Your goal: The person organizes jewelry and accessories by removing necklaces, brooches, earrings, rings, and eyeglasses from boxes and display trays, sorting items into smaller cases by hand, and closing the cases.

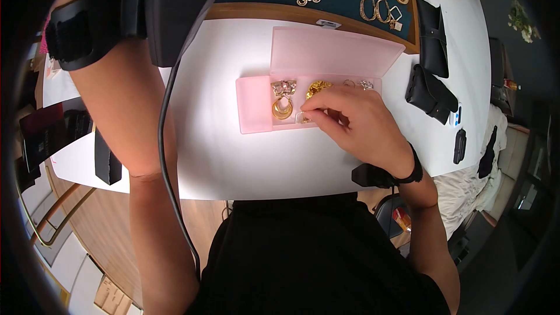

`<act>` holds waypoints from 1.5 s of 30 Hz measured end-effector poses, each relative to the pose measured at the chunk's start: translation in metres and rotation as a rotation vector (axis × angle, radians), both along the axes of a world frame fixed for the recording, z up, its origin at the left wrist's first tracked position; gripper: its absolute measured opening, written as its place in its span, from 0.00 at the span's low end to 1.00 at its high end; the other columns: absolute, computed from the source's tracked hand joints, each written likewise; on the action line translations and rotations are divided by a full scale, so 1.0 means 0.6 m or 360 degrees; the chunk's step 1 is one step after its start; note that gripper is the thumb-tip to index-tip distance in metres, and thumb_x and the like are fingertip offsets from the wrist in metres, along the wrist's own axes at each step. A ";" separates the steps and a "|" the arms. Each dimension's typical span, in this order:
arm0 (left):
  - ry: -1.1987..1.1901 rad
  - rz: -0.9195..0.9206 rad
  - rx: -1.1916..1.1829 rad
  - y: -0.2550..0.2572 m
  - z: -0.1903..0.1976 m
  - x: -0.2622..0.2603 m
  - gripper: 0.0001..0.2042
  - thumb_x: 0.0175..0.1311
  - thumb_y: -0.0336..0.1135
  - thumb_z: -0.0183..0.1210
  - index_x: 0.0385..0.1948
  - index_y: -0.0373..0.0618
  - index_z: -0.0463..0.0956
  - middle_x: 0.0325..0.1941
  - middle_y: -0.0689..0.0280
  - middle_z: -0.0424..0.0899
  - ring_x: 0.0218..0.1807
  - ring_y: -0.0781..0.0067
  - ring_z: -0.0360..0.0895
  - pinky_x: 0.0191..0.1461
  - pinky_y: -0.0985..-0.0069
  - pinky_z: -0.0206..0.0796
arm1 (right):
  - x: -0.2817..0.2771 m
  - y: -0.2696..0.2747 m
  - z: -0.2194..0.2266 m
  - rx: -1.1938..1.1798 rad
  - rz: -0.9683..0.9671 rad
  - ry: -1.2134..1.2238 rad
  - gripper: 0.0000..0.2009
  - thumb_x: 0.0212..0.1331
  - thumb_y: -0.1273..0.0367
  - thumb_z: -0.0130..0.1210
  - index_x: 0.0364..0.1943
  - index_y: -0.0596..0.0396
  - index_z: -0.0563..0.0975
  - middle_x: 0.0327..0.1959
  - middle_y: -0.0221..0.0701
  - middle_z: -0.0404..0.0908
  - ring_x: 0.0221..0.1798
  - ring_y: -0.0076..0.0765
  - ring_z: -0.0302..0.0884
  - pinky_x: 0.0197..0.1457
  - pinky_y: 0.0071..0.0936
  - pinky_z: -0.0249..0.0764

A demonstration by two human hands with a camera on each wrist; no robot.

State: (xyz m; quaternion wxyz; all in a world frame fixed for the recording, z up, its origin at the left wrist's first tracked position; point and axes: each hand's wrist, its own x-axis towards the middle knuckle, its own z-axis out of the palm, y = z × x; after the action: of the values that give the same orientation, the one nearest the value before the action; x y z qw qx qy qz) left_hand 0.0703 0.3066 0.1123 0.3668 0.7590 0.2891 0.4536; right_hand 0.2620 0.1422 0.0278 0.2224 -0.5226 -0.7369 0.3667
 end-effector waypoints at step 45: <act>0.0065 -0.0204 0.0062 0.002 0.001 0.011 0.20 0.66 0.50 0.64 0.43 0.39 0.82 0.37 0.60 0.86 0.34 0.77 0.85 0.38 0.83 0.80 | 0.020 0.008 0.013 0.0345 0.0153 -0.0405 0.05 0.56 0.69 0.62 0.36 0.50 0.81 0.34 0.28 0.77 0.36 0.38 0.80 0.36 0.34 0.76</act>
State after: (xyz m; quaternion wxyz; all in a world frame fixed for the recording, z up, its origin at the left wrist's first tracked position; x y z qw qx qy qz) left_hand 0.0768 0.3078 0.1131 0.3743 0.7921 0.2384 0.4190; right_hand 0.2740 0.1469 0.0358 0.1646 -0.5020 -0.8184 0.2262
